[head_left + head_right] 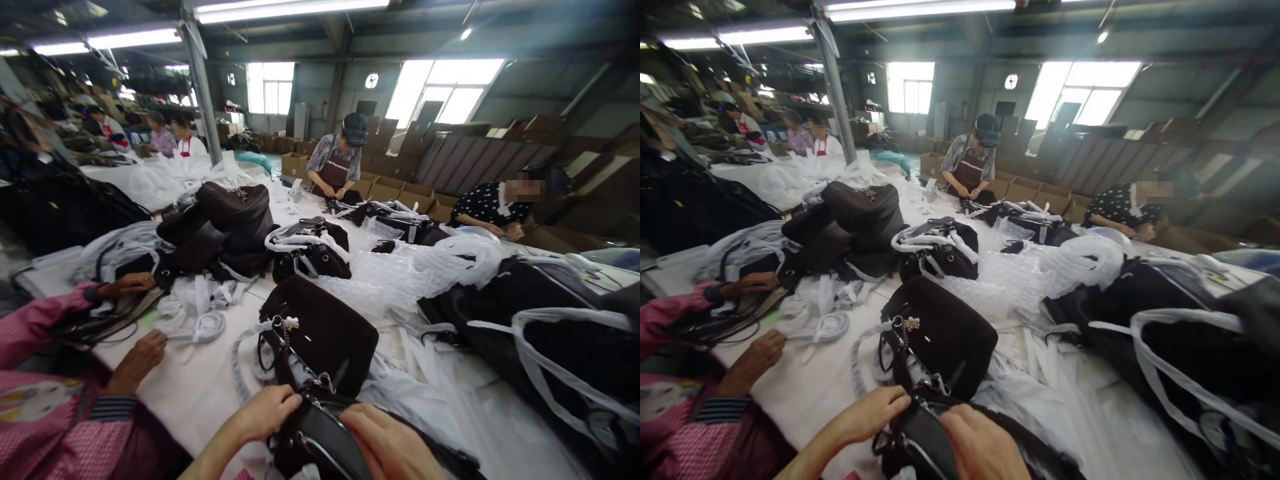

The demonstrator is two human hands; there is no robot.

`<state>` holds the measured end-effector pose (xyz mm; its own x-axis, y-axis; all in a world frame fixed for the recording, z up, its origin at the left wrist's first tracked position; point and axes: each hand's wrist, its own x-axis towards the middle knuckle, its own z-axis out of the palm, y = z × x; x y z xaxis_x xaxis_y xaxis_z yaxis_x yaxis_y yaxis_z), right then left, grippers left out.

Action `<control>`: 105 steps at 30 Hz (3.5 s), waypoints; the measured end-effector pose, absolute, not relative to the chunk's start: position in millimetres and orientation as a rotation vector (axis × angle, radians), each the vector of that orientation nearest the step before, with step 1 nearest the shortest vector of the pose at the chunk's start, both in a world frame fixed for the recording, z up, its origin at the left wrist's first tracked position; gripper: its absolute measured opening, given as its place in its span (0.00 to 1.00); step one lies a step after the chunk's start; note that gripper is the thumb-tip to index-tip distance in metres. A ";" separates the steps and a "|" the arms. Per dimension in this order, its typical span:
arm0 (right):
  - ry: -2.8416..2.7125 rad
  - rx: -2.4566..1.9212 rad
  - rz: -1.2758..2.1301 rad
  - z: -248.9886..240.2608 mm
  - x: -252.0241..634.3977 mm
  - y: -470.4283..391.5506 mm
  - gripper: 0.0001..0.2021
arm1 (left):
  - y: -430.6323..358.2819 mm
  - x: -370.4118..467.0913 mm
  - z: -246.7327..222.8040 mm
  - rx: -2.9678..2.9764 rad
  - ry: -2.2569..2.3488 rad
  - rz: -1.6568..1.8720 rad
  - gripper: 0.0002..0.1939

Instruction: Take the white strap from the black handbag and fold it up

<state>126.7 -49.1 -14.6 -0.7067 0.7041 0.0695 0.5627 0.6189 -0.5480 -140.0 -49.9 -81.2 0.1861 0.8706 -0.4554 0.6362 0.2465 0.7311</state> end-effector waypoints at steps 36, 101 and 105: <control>-2.373 -1.843 0.927 1.6 391.9 -55.1 0.24 | -59.7 -117.6 -116.8 0.797 1.518 0.884 0.33; -0.549 -1.479 0.534 -79.8 435.9 -292.8 0.32 | 62.5 66.8 152.8 1.562 0.554 0.149 0.17; -0.626 -1.562 1.150 -74.8 322.8 -239.8 0.24 | 85.1 77.5 149.8 1.555 0.586 0.264 0.14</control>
